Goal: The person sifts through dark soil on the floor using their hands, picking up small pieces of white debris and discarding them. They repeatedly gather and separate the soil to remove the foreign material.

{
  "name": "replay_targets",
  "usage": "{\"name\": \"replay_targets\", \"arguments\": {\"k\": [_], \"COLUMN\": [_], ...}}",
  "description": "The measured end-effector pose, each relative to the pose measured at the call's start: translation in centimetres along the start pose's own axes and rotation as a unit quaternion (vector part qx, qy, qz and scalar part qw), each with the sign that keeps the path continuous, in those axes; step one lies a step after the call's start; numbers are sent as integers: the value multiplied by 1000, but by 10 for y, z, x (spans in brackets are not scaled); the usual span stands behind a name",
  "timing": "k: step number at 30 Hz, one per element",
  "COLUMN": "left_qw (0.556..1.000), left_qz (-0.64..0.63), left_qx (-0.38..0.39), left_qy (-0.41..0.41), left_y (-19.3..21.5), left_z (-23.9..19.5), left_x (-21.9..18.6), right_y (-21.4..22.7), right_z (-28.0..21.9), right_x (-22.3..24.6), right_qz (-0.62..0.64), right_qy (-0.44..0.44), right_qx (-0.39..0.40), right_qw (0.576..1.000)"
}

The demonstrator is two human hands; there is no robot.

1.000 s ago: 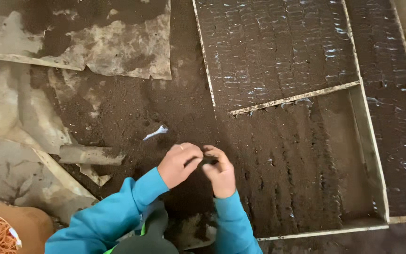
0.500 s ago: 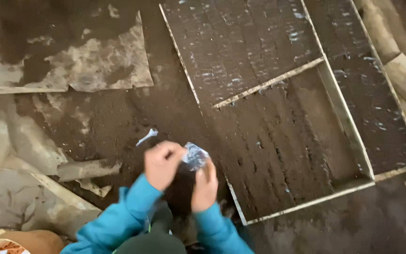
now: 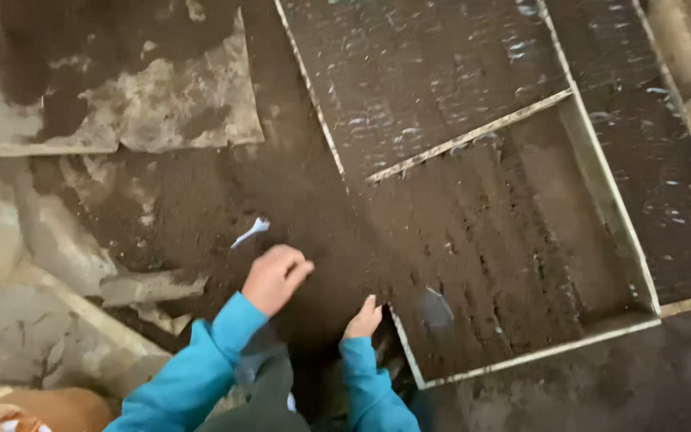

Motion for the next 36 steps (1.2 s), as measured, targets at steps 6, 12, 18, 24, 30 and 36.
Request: {"name": "replay_targets", "arguments": {"k": [6,12,18,24,30,36], "left_qw": [997,995,997,984,963,956], "left_qz": [27,28,24,15,37,3], "left_qx": [-15,-55,-60,-1,138,201], "left_qy": [-66,-80,-52,-176,-228,-212], "left_y": [-23,-11,9,85,164,192], "left_z": [-3,0,1,30,44,23], "left_x": [-13,-18,-36,-113,-204,-271], "right_y": [-35,-32,113,105,28,25], "right_z": [6,15,80,111,-27,-107], "right_x": [21,94,120,114,235,304], "right_qz": [-132,-302,-511,-254,92,-20], "right_qy": [-57,425,415,470,294,381], "right_qx": [31,160,-238,-6,360,505], "right_qw": [989,838,713,845,881,774]}}
Point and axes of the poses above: each hand's wrist, its own z-axis towards the middle knuckle, its own y-axis out of the back of the hand, x = y × z, the point moved 2 cm from there along z, towards the middle knuckle, and after that the axes turned 13 degrees about z, right-handed, at the moved point
